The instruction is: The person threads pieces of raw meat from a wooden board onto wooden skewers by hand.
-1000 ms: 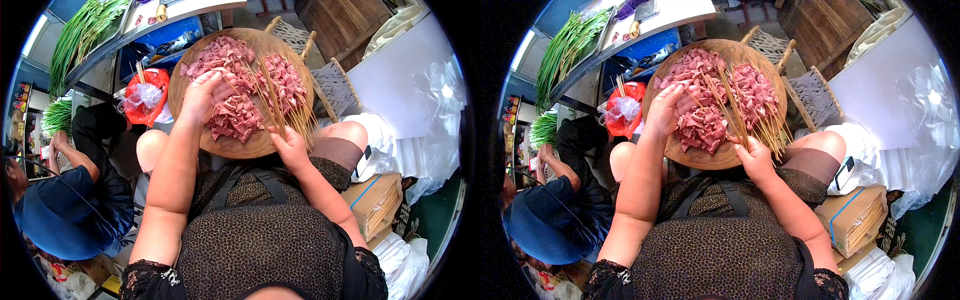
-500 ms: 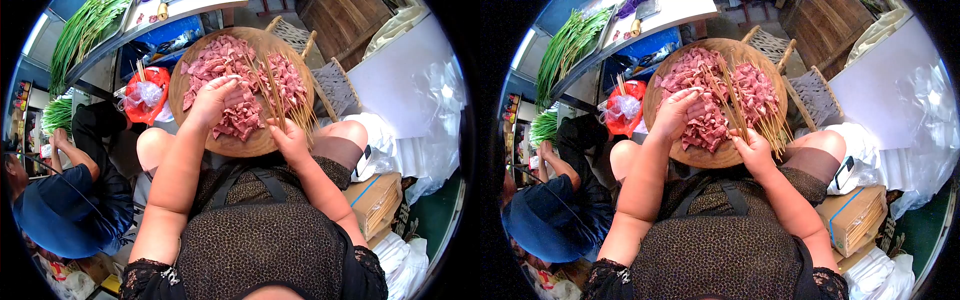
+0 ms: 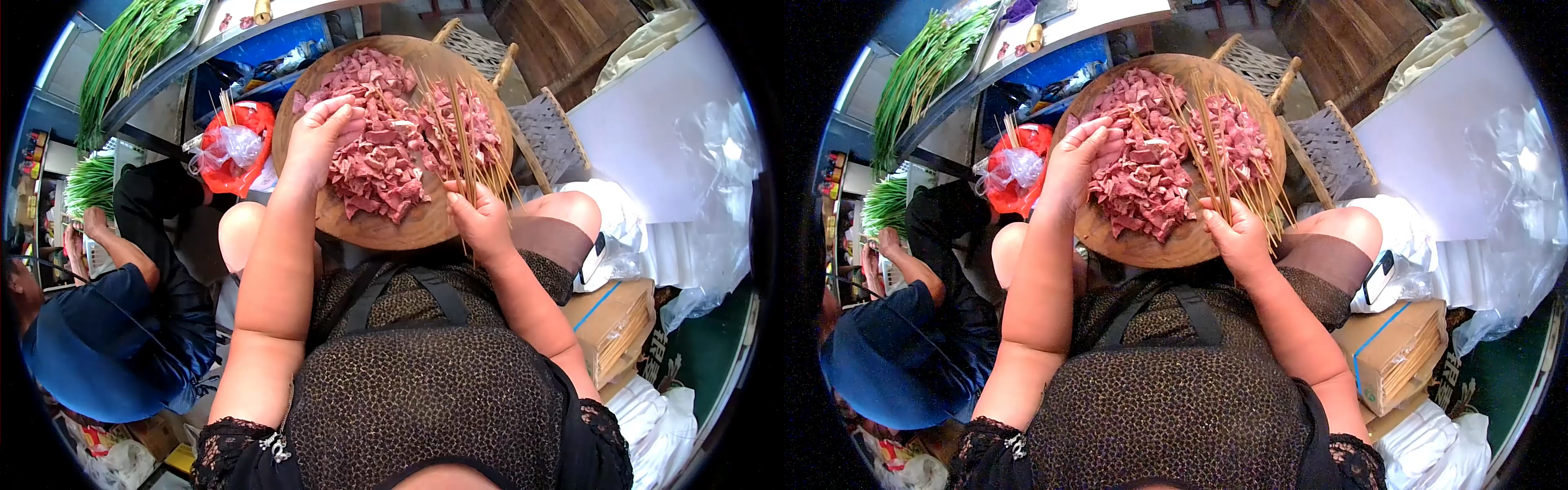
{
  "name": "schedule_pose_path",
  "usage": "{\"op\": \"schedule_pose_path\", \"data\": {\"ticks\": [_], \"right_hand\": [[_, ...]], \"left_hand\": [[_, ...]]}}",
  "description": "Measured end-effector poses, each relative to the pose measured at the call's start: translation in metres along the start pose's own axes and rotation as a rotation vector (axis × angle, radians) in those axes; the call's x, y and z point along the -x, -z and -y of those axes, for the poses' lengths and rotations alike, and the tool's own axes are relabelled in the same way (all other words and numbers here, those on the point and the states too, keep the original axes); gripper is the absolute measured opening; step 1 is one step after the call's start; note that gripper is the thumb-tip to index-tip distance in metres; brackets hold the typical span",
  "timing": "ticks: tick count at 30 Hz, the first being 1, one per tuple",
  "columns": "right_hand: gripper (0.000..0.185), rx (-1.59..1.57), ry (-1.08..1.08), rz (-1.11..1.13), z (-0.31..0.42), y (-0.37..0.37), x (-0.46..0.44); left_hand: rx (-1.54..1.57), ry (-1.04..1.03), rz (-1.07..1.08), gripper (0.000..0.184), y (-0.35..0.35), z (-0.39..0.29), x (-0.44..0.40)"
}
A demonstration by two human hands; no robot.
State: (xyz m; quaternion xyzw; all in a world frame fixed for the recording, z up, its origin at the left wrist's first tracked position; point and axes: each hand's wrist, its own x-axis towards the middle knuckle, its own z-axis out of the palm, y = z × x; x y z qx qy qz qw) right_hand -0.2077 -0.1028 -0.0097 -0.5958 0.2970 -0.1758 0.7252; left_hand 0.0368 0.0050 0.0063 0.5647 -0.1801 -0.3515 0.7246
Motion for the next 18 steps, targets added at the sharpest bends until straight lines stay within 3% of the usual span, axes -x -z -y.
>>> {"op": "schedule_pose_path", "data": {"ticks": [7, 12, 18], "right_hand": [[0.021, 0.081, 0.039, -0.037, 0.000, -0.001, 0.004], [0.020, -0.007, 0.083, -0.027, -0.003, -0.006, 0.003], [0.021, 0.074, 0.021, -0.022, 0.004, -0.007, 0.005]], "left_hand": [[-0.036, 0.222, 0.133, 0.033, -0.020, -0.002, 0.017], [-0.036, 0.169, 0.082, 0.038, -0.018, -0.001, 0.016], [0.103, 0.308, 0.163, 0.040, -0.032, 0.003, 0.023]]}}
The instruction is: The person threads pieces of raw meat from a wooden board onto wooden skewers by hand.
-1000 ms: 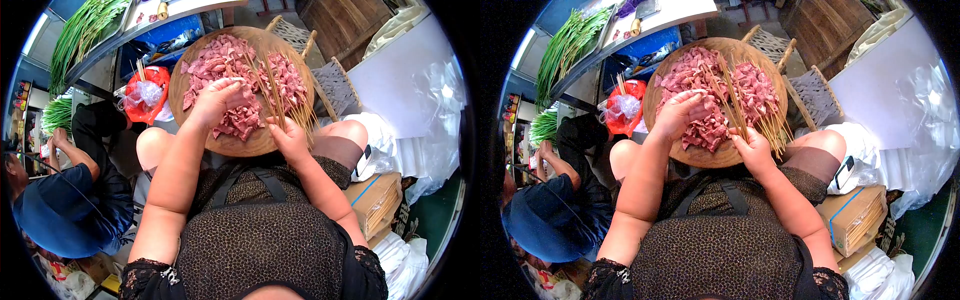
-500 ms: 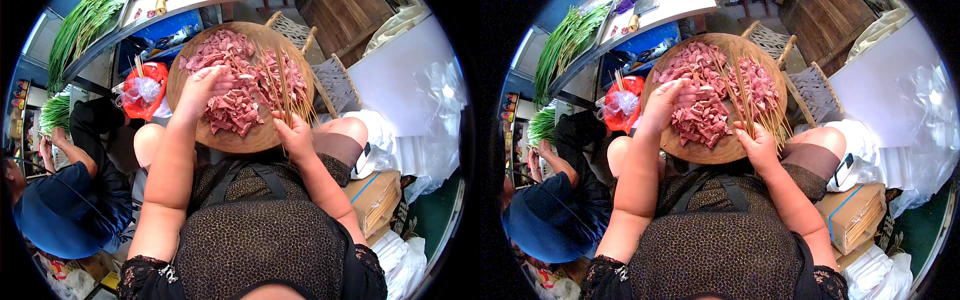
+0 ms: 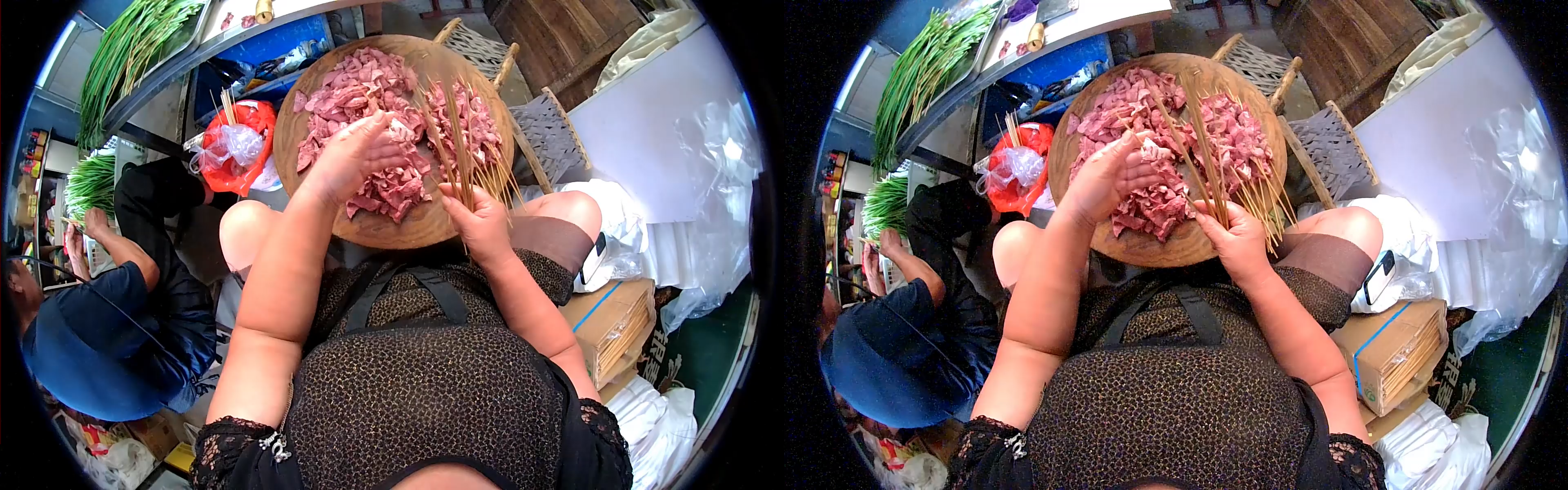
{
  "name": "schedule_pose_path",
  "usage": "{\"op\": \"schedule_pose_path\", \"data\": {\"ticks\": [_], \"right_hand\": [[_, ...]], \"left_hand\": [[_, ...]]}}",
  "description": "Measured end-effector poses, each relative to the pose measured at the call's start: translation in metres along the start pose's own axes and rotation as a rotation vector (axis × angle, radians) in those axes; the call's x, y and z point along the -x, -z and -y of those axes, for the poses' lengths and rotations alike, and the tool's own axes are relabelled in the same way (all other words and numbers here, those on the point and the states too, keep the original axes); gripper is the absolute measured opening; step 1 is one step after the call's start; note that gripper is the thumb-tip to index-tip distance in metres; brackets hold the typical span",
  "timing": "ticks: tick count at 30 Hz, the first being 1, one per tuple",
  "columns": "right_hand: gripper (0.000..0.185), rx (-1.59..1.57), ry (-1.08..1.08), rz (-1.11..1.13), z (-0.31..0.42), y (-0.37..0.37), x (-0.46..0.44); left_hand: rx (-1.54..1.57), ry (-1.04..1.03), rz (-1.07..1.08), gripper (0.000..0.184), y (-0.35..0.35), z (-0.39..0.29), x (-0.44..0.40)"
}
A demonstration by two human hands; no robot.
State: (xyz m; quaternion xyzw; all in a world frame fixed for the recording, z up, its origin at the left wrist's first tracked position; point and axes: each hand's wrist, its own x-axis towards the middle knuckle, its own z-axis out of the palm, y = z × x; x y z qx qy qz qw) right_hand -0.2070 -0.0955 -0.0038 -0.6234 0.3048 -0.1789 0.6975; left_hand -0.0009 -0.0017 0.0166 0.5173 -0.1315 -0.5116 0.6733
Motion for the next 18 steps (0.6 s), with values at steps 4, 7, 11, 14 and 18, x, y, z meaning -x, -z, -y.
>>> {"op": "schedule_pose_path", "data": {"ticks": [4, 7, 11, 14, 18], "right_hand": [[0.021, 0.003, -0.024, 0.026, -0.003, -0.010, -0.004], [0.020, -0.061, 0.023, 0.072, -0.010, -0.017, -0.007], [0.022, 0.025, 0.024, 0.119, -0.014, -0.021, -0.011], [0.021, 0.089, 0.060, 0.127, -0.015, -0.026, -0.012], [0.020, 0.051, 0.027, 0.094, -0.016, -0.030, -0.010]], "left_hand": [[0.394, -0.121, 0.207, 0.040, -0.008, 0.042, -0.014], [0.467, -0.172, 0.092, 0.034, -0.014, 0.055, -0.017], [0.623, -0.225, -0.031, 0.018, -0.011, 0.061, -0.022], [0.649, -0.203, -0.101, 0.011, -0.021, 0.055, -0.015], [0.641, -0.157, -0.060, 0.018, -0.029, 0.050, -0.010]]}}
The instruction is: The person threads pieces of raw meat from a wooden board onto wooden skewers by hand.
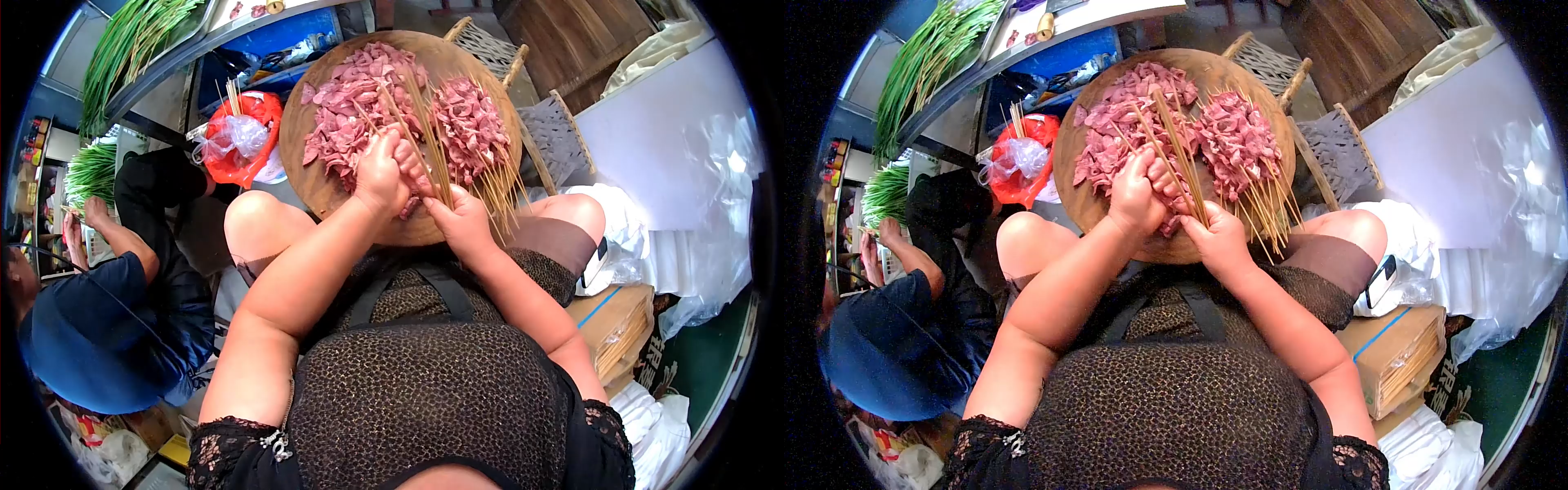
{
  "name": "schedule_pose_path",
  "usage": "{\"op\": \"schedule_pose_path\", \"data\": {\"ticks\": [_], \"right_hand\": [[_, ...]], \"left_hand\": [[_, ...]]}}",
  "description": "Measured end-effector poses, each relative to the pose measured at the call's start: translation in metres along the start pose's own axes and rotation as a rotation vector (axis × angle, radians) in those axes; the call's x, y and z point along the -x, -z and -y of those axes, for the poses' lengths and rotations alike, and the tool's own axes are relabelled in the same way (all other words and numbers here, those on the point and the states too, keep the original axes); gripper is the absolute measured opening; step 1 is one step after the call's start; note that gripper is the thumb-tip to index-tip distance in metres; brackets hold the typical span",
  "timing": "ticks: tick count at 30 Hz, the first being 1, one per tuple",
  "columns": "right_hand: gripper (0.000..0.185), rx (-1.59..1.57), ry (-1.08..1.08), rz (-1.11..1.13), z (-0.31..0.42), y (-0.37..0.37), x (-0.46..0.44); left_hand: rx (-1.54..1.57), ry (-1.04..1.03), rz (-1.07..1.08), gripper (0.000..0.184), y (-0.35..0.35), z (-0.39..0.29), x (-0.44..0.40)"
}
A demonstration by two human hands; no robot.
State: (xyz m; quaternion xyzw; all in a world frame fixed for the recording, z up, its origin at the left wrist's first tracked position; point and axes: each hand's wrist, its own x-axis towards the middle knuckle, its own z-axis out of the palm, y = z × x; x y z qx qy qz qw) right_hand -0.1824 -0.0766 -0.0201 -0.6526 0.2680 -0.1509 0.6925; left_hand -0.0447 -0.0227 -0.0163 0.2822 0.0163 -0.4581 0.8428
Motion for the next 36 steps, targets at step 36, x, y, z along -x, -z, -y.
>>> {"op": "schedule_pose_path", "data": {"ticks": [36], "right_hand": [[0.020, -0.131, -0.172, -0.002, -0.002, 0.026, 0.021]], "left_hand": [[-0.411, -0.055, -0.136, 0.028, 0.019, -0.083, -0.020]]}}
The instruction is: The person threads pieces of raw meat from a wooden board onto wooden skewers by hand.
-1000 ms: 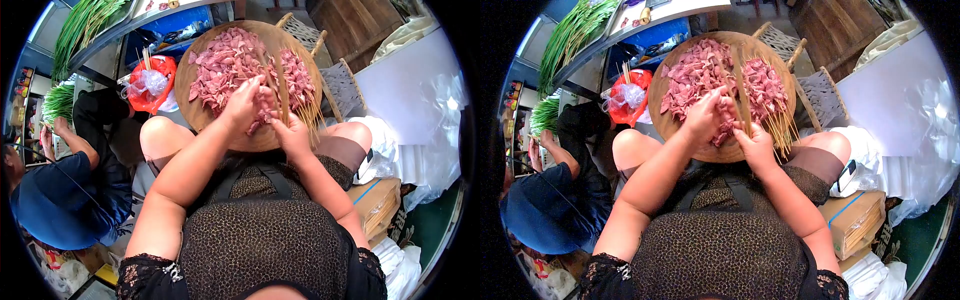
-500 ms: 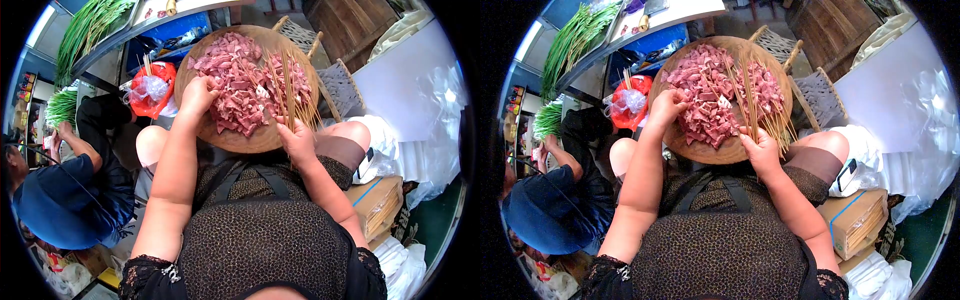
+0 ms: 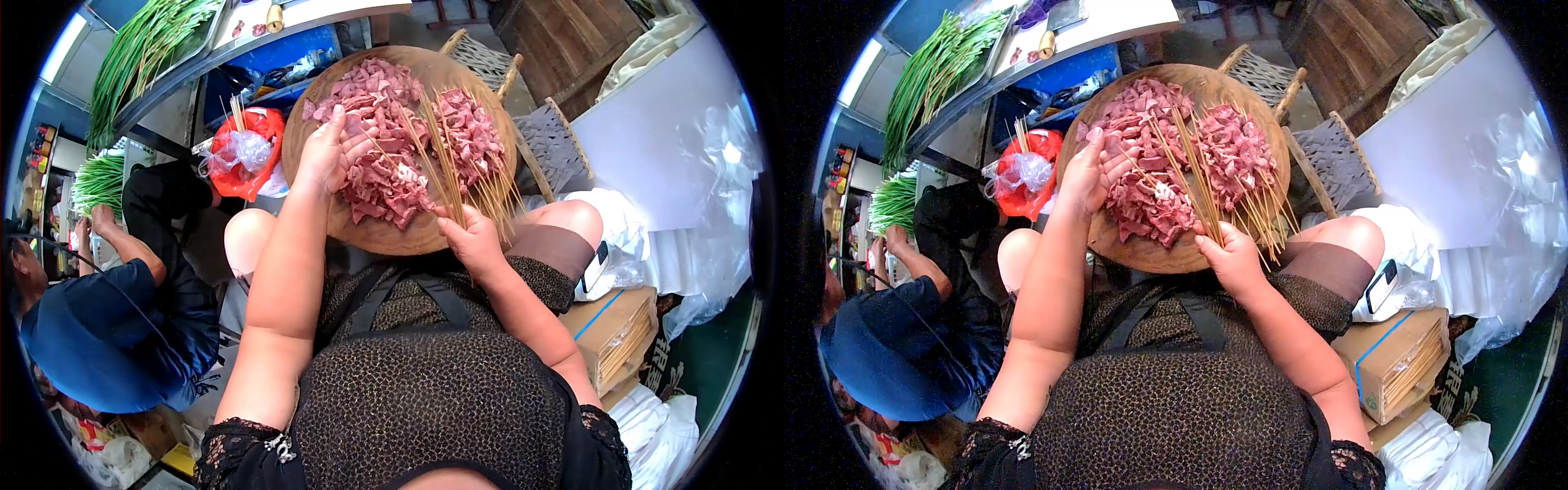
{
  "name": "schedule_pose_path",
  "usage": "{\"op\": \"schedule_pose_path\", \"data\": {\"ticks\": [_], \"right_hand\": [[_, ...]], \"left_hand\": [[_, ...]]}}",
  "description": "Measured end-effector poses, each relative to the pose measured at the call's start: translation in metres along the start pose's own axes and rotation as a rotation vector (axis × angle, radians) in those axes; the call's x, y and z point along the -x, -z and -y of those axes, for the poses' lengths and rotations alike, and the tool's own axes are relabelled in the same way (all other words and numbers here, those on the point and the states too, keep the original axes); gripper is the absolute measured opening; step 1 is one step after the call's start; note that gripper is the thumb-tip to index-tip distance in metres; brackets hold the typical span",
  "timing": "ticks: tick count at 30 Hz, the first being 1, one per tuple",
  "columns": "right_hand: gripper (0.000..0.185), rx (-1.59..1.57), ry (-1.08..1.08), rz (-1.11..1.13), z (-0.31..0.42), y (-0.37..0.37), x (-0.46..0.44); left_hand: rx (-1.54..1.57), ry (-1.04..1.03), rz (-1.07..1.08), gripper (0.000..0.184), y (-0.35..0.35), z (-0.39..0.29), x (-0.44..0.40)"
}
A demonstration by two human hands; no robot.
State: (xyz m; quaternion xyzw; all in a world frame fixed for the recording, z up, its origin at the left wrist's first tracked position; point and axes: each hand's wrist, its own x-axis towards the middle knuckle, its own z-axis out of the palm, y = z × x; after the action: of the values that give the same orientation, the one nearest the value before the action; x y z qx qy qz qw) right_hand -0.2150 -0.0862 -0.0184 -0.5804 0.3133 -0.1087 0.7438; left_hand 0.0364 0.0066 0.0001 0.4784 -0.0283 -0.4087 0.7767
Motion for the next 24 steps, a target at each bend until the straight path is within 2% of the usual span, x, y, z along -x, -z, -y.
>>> {"op": "schedule_pose_path", "data": {"ticks": [2, 9, 11, 16, 24], "right_hand": [[0.021, -0.006, 0.022, -0.029, -0.001, 0.000, -0.001], [0.022, 0.075, -0.003, -0.028, -0.005, 0.007, 0.000], [0.022, 0.114, 0.050, -0.040, -0.005, 0.008, -0.002], [0.020, 0.201, 0.048, 0.015, 0.019, 0.014, 0.002], [0.020, 0.188, 0.049, 0.011, 0.017, 0.015, 0.001]], "left_hand": [[0.038, 0.042, -0.012, 0.028, -0.002, -0.001, 0.001], [-0.065, -0.041, 0.055, 0.024, 0.007, 0.007, -0.004], [-0.086, -0.054, 0.064, 0.023, 0.006, 0.005, -0.005], [-0.149, -0.026, 0.077, 0.022, 0.002, 0.002, 0.002], [-0.116, 0.029, 0.128, 0.024, -0.001, 0.002, 0.005]]}}
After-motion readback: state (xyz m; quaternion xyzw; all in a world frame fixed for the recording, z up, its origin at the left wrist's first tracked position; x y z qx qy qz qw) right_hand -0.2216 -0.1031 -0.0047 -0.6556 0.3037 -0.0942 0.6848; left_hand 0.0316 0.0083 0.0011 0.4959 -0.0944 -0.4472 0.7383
